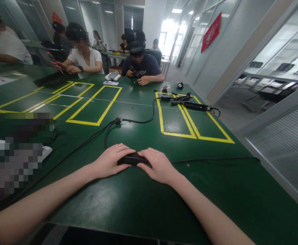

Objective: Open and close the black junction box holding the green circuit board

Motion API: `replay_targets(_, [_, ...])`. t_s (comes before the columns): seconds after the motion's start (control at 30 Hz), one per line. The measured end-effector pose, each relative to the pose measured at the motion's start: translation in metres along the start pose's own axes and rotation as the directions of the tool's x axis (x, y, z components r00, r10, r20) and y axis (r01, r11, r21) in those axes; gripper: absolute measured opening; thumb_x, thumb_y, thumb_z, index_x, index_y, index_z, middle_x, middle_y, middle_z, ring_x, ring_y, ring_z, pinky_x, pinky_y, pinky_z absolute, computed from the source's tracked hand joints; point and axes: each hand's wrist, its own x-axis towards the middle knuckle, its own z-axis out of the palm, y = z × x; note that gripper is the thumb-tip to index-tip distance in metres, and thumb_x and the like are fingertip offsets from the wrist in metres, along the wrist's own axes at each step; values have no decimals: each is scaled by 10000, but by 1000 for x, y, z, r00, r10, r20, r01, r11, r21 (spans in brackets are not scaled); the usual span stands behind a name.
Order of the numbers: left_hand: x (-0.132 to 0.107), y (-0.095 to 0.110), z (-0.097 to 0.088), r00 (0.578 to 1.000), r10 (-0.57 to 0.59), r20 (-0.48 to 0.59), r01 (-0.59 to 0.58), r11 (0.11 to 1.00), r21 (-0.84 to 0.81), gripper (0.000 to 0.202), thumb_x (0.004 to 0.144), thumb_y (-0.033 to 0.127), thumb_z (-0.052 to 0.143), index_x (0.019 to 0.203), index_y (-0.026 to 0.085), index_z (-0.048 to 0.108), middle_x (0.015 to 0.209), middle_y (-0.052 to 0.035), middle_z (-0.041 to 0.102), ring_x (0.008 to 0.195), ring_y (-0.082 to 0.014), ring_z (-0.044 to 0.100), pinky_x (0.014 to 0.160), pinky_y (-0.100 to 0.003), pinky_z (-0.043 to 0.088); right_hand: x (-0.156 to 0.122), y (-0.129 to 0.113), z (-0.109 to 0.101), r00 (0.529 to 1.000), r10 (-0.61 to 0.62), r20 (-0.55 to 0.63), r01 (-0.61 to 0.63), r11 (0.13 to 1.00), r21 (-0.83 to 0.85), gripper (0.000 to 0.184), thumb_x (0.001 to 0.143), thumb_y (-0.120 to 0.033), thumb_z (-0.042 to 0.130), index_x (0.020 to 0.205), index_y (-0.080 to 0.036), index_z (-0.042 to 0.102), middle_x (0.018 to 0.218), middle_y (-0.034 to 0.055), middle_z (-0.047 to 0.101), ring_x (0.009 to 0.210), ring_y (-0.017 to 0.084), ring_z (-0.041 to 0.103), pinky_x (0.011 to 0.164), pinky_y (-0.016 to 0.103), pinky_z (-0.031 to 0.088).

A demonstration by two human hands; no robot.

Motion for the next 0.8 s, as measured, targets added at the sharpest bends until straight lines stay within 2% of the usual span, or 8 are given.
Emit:
replay_targets(0.17, [0, 1, 1, 998, 56, 27, -57, 997, 50, 272, 979, 265, 659, 1243, 200, 643, 1168, -71, 731, 1041, -242, 661, 899, -372, 502, 1, -6, 1, 999, -23, 46, 24, 999, -42, 315, 920, -358, 728, 1159, -186, 616, 961, 88, 719, 838, 236, 693, 710, 341, 554])
replay_targets(0.3, [1, 2, 0, 998, 68, 16, -69, 996, 50, 281, 981, 290, 674, 1241, 187, 645, 1123, -66, 743, 992, -237, 663, 858, -355, 494, 0, -7, 3, 998, -22, 64, 29, 993, -118, 222, 984, -287, 634, 1180, -185, 619, 951, 77, 731, 832, 222, 708, 701, 321, 542])
replay_targets(0.4, [2, 3, -1, 998, 60, -8, -59, 997, 41, 294, 983, 323, 678, 1235, 174, 644, 1086, -72, 743, 967, -233, 666, 848, -347, 498, 0, -7, 2, 996, -36, 79, 48, 986, -158, 201, 1019, -291, 581, 1176, -175, 628, 960, 84, 742, 840, 225, 714, 709, 327, 546])
replay_targets(0.67, [1, 5, 0, 997, 73, 4, -73, 996, 45, 282, 1035, 403, 595, 1201, 185, 664, 1033, -64, 747, 952, -227, 667, 854, -354, 505, 0, -7, 0, 997, -42, 62, 52, 982, -184, 209, 1009, -354, 611, 1119, -183, 656, 924, 80, 744, 806, 221, 702, 687, 317, 522])
replay_targets(0.8, [1, 4, 1, 997, 76, -34, -75, 997, 8, 357, 1028, 426, 602, 1283, 179, 637, 1106, -84, 739, 1021, -231, 680, 892, -350, 520, -1, -7, 1, 996, -44, 72, 58, 977, -206, 202, 1029, -349, 575, 1097, -179, 662, 924, 85, 748, 806, 219, 699, 703, 325, 529])
